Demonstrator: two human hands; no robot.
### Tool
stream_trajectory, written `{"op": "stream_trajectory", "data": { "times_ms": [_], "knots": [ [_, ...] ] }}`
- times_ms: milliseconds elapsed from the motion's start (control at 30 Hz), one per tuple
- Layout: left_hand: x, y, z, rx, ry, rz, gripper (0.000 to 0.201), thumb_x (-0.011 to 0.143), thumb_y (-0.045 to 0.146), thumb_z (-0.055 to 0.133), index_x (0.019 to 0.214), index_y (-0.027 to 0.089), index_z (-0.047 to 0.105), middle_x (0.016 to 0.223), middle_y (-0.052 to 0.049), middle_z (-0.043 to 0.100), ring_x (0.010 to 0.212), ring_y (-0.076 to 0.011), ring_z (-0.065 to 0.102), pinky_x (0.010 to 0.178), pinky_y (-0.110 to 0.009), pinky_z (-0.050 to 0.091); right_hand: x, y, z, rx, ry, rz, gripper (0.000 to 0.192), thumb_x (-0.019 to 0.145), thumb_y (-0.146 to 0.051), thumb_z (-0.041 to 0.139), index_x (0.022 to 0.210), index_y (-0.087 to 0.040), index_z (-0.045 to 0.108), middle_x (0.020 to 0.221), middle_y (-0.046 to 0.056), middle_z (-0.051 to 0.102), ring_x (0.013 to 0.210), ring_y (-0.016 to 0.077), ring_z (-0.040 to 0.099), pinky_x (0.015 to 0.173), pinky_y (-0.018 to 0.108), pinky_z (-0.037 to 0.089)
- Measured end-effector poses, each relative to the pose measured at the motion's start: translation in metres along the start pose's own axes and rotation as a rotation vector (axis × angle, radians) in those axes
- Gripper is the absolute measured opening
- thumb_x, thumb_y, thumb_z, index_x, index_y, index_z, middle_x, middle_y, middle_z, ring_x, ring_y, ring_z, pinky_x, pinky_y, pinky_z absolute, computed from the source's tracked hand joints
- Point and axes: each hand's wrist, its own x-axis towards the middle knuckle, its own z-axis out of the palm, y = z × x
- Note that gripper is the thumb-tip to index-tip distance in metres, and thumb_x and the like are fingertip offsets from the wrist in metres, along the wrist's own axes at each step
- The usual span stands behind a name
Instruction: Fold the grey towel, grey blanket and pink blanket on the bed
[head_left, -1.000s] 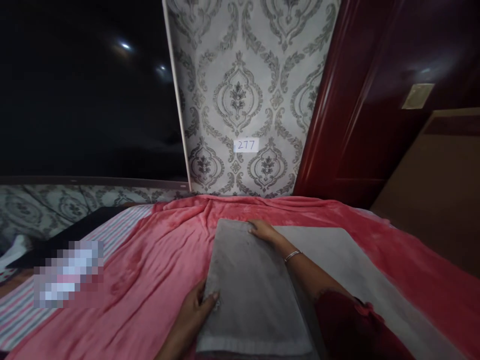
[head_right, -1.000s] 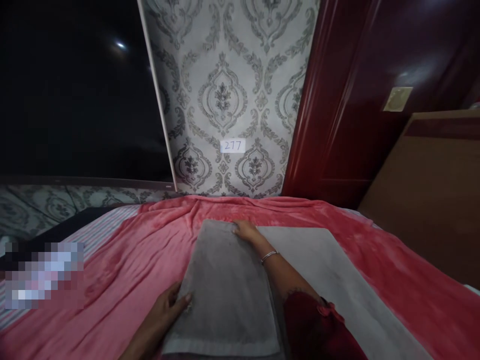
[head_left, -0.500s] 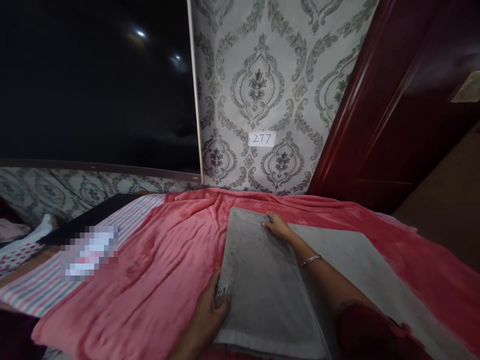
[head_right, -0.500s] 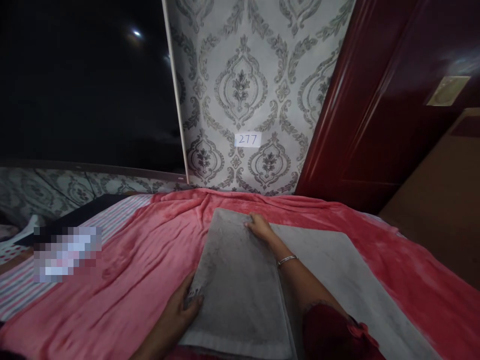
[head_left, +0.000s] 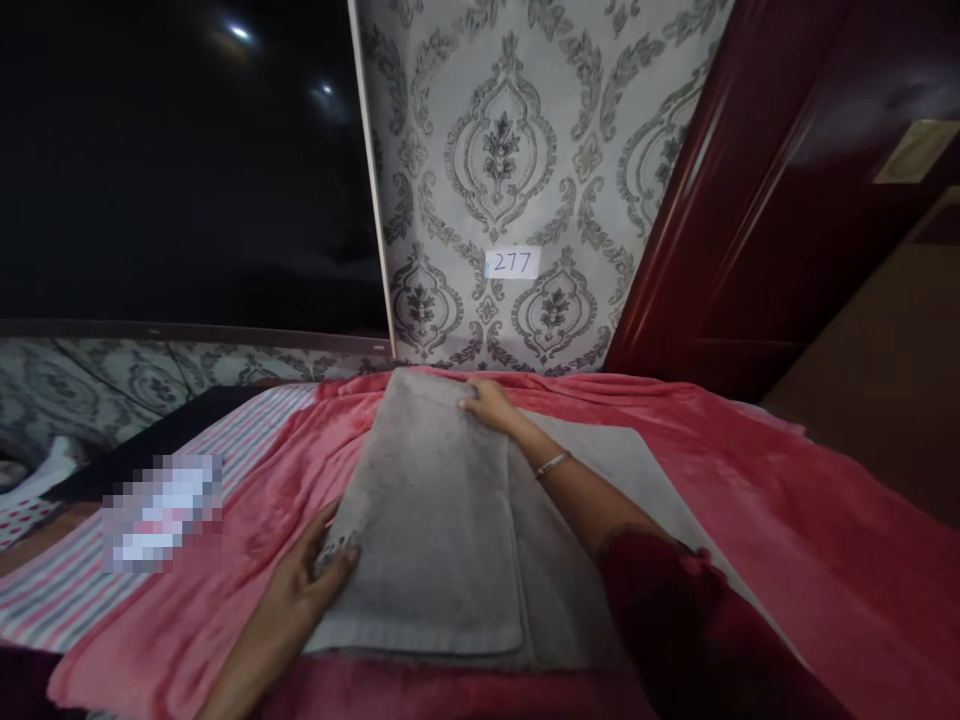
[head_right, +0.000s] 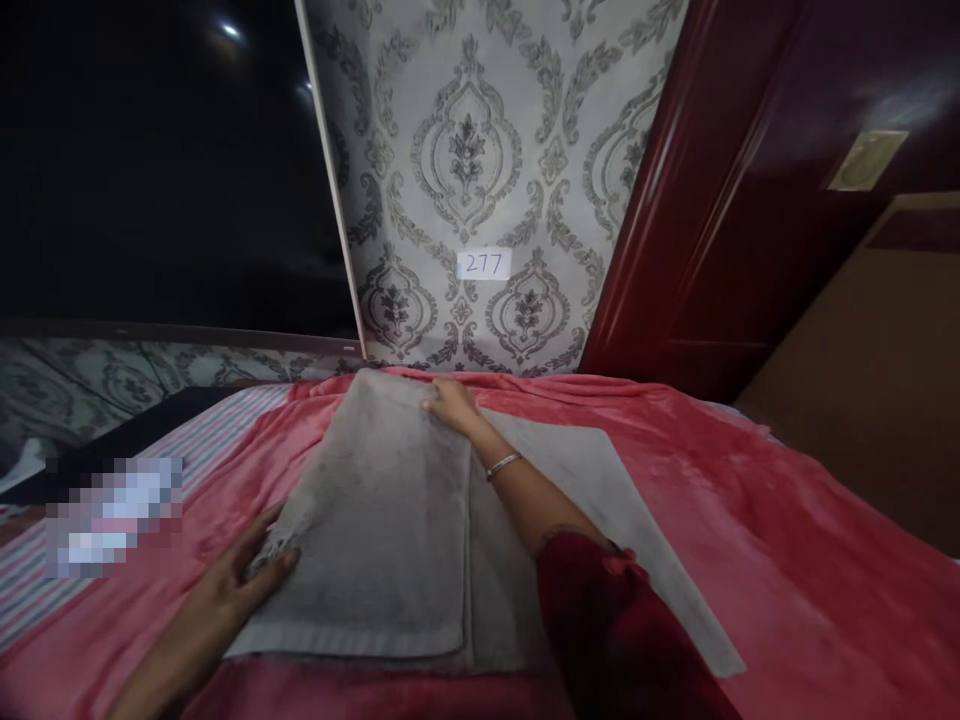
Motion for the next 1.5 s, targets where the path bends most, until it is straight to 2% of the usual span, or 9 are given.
{"op": "stream_trajectory", "data": {
  "times_ms": [200, 300, 467, 600, 733, 867, 1100, 1267, 1500],
  "knots": [
    [0.012, -0.05, -0.006, 0.041, -0.097, -0.021, 0.07, 0.07, 0.068, 0.068, 0.121, 0.02, 0.068, 0.121, -0.012, 0.073, 0.122, -0.0344, 0.063, 0.103, -0.046, 0.052, -0.023, -0.01, 0.056, -0.06, -0.143, 0.053, 0.047, 0.093, -0.032, 0.061, 0.14, -0.025, 0.057, 0.146, 0.01, 0.054, 0.138, 0.0298, 0.044, 0.116, 0.054, 0.025],
    [0.016, -0.049, -0.011, 0.139, -0.126, 0.041, 0.068, 0.074, 0.067, 0.064, 0.123, 0.02, 0.067, 0.116, -0.011, 0.074, 0.12, -0.0332, 0.064, 0.1, -0.045, 0.054, -0.033, 0.011, 0.045, -0.085, -0.129, 0.093, 0.054, 0.097, -0.034, 0.055, 0.149, -0.024, 0.047, 0.154, 0.01, 0.045, 0.144, 0.0283, 0.036, 0.117, 0.049, 0.026],
    [0.019, -0.026, -0.019, 0.563, 0.028, 0.177, 0.064, 0.08, 0.056, 0.056, 0.128, 0.014, 0.062, 0.108, -0.014, 0.073, 0.097, -0.0318, 0.071, 0.088, -0.048, 0.058, -0.047, 0.043, 0.015, -0.093, -0.094, 0.182, 0.052, 0.093, -0.023, 0.056, 0.145, -0.017, 0.052, 0.134, 0.012, 0.064, 0.124, 0.0231, 0.057, 0.102, 0.028, 0.041],
    [-0.008, -0.007, 0.022, 0.727, 0.096, 0.612, 0.04, 0.091, 0.04, 0.049, 0.119, 0.017, 0.066, 0.117, -0.015, 0.069, 0.107, -0.0302, 0.066, 0.094, -0.048, 0.056, -0.056, 0.047, 0.015, -0.057, -0.069, 0.266, 0.05, 0.095, -0.024, 0.054, 0.144, -0.016, 0.053, 0.115, 0.011, 0.073, 0.107, 0.0224, 0.066, 0.089, 0.027, 0.046],
    [-0.047, 0.005, 0.083, 0.641, -0.173, 0.925, 0.031, 0.09, 0.027, 0.056, 0.119, 0.018, 0.063, 0.109, -0.012, 0.067, 0.099, -0.0243, 0.064, 0.085, -0.039, 0.058, -0.056, 0.043, 0.025, -0.013, -0.062, 0.339, 0.043, 0.095, -0.027, 0.056, 0.136, -0.017, 0.06, 0.118, 0.012, 0.072, 0.109, 0.0232, 0.066, 0.086, 0.027, 0.047],
    [-0.066, 0.011, 0.11, 0.677, -0.325, 0.903, 0.034, 0.083, 0.024, 0.069, 0.116, 0.016, 0.061, 0.107, -0.012, 0.064, 0.095, -0.0261, 0.061, 0.081, -0.042, 0.056, -0.056, 0.044, 0.03, 0.027, -0.052, 0.383, 0.033, 0.094, -0.029, 0.058, 0.124, -0.019, 0.067, 0.121, 0.009, 0.071, 0.11, 0.0211, 0.065, 0.086, 0.025, 0.047],
    [-0.064, 0.005, 0.113, 0.785, -0.359, 0.961, 0.011, 0.088, 0.016, 0.06, 0.099, 0.018, 0.063, 0.097, -0.007, 0.064, 0.089, -0.0244, 0.056, 0.077, -0.04, 0.052, -0.053, 0.042, 0.03, 0.057, -0.059, 0.449, 0.027, 0.094, -0.041, 0.059, 0.104, -0.019, 0.072, 0.104, 0.007, 0.074, 0.096, 0.0211, 0.067, 0.077, 0.026, 0.049],
    [-0.063, 0.001, 0.119, 0.848, -0.303, 0.999, 0.018, 0.089, 0.006, 0.05, 0.084, 0.019, 0.061, 0.085, -0.005, 0.06, 0.081, -0.0224, 0.053, 0.072, -0.037, 0.047, -0.052, 0.037, 0.031, 0.046, -0.071, 0.483, 0.028, 0.091, -0.04, 0.062, 0.108, -0.02, 0.069, 0.111, 0.008, 0.072, 0.101, 0.0221, 0.067, 0.079, 0.028, 0.049],
    [-0.069, 0.017, 0.115, 0.785, -0.418, 0.889, 0.016, 0.085, 0.023, 0.063, 0.1, 0.019, 0.059, 0.101, -0.008, 0.061, 0.092, -0.0252, 0.053, 0.08, -0.042, 0.05, -0.055, 0.038, 0.034, 0.034, -0.087, 0.489, 0.032, 0.091, -0.043, 0.062, 0.114, -0.021, 0.068, 0.115, 0.007, 0.071, 0.107, 0.0234, 0.066, 0.082, 0.028, 0.049]
  ]
}}
